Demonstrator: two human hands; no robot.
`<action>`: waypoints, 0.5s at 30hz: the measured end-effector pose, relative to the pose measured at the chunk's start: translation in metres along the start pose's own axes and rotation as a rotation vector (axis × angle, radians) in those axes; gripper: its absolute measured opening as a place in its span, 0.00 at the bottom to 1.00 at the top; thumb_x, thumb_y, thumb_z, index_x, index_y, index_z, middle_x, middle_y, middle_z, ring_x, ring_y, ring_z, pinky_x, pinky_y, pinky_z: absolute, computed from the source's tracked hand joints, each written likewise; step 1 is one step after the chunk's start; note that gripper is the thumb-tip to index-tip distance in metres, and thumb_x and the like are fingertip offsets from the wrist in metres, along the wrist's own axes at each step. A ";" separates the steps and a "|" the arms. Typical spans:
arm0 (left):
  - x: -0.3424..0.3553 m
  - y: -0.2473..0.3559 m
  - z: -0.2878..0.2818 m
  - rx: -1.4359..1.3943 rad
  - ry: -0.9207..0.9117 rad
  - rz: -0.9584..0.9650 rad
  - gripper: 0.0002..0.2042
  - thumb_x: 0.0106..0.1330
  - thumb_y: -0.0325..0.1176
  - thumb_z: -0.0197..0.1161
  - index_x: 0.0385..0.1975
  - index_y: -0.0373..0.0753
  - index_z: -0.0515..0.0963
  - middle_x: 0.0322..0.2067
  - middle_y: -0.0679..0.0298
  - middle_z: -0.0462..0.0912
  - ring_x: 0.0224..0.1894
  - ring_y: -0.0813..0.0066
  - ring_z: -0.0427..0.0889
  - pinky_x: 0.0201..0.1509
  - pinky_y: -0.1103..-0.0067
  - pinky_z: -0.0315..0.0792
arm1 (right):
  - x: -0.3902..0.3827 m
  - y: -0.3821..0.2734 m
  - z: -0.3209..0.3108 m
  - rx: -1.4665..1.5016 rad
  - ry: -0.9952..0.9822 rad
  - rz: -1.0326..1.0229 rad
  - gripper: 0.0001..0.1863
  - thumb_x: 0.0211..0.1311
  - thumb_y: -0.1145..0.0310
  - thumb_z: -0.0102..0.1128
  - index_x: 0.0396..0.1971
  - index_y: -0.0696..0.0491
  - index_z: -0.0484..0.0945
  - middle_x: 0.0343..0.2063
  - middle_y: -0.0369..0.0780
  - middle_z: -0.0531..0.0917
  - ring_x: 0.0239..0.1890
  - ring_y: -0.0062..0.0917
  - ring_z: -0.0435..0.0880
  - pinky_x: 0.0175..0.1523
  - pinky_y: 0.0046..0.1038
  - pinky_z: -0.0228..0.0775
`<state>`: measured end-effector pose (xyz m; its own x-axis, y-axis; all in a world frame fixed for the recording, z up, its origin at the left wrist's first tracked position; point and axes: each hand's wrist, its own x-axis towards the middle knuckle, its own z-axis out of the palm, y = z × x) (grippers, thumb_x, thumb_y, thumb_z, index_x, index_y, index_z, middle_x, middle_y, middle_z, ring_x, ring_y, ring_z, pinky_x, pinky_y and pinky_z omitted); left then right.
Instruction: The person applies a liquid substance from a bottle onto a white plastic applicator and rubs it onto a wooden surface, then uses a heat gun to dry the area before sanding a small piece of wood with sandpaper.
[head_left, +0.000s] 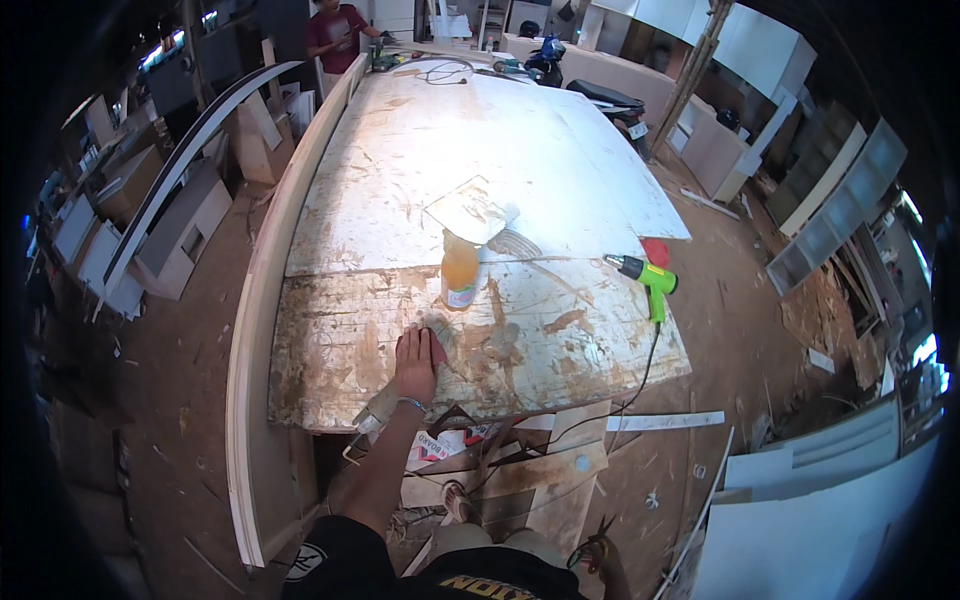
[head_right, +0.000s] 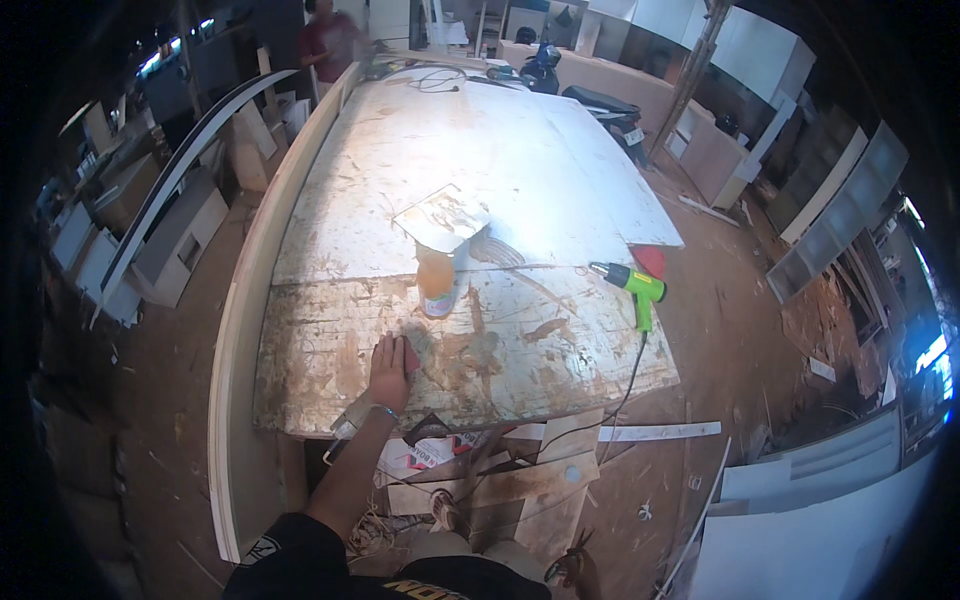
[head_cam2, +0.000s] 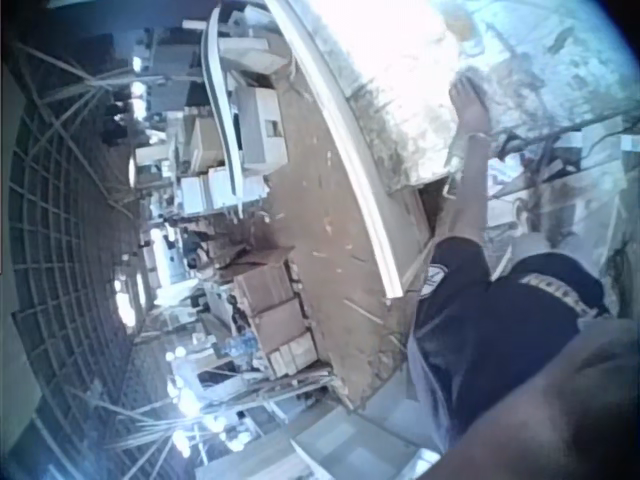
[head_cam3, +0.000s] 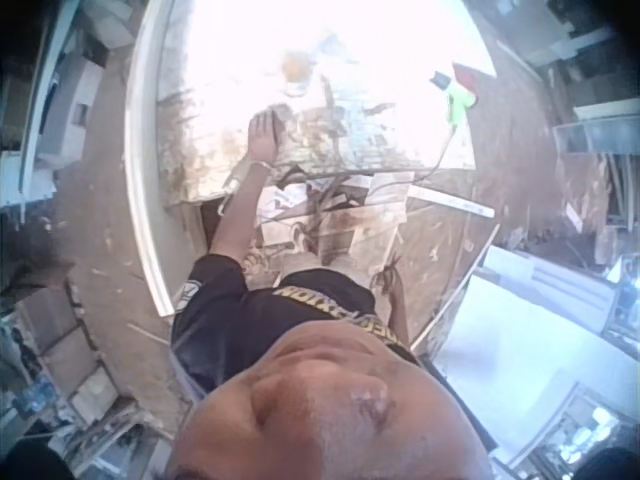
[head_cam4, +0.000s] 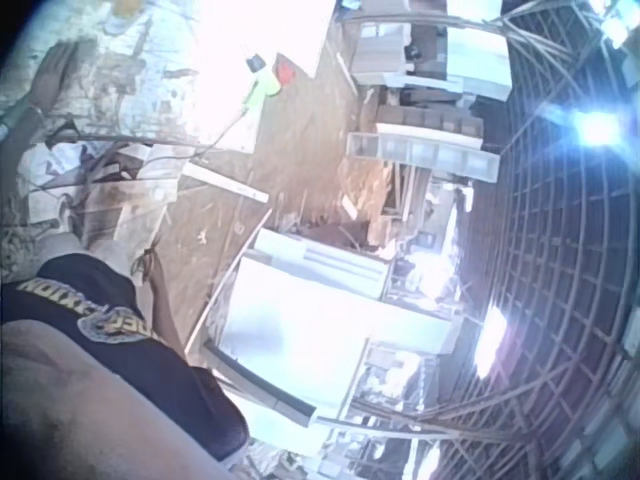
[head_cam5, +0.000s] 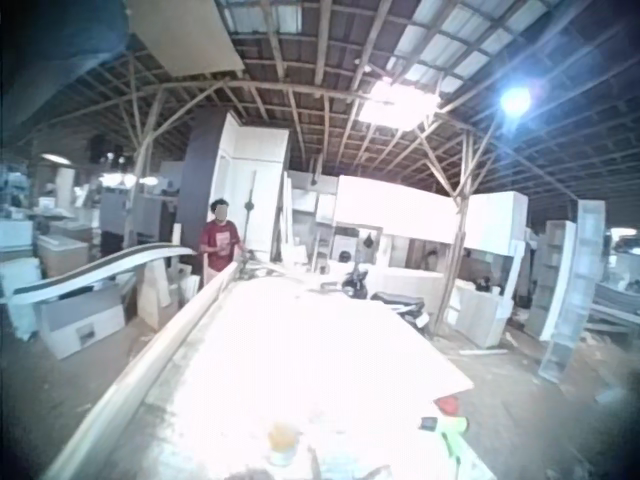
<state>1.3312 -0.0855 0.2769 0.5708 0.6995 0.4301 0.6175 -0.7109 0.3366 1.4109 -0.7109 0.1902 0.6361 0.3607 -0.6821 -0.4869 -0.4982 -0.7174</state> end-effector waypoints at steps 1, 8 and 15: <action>0.005 -0.008 -0.005 0.020 -0.039 0.016 0.28 0.63 0.27 0.55 0.66 0.32 0.64 0.65 0.51 0.67 0.70 0.54 0.63 0.74 0.63 0.54 | 0.004 -0.011 0.009 -0.064 -0.051 -0.063 0.25 0.64 0.58 0.63 0.54 0.58 0.72 0.37 0.45 0.82 0.37 0.33 0.85 0.38 0.35 0.81; 0.022 -0.055 -0.009 -0.168 -0.118 0.055 0.30 0.61 0.29 0.59 0.65 0.32 0.65 0.63 0.48 0.70 0.68 0.52 0.66 0.73 0.64 0.58 | 0.054 -0.122 0.054 -0.008 -0.175 -0.123 0.24 0.64 0.61 0.61 0.56 0.57 0.68 0.40 0.44 0.81 0.39 0.34 0.85 0.40 0.35 0.81; 0.016 -0.020 -0.023 -0.060 -0.073 0.142 0.31 0.61 0.33 0.61 0.66 0.35 0.64 0.63 0.48 0.70 0.68 0.53 0.66 0.73 0.62 0.56 | 0.085 -0.182 0.069 -0.116 -0.301 -0.135 0.27 0.61 0.65 0.63 0.57 0.56 0.65 0.39 0.46 0.80 0.40 0.34 0.85 0.41 0.33 0.80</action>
<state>1.3156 -0.0620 0.2966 0.6896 0.5933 0.4154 0.4953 -0.8047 0.3271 1.5122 -0.5350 0.2530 0.4769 0.6372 -0.6054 -0.3277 -0.5103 -0.7951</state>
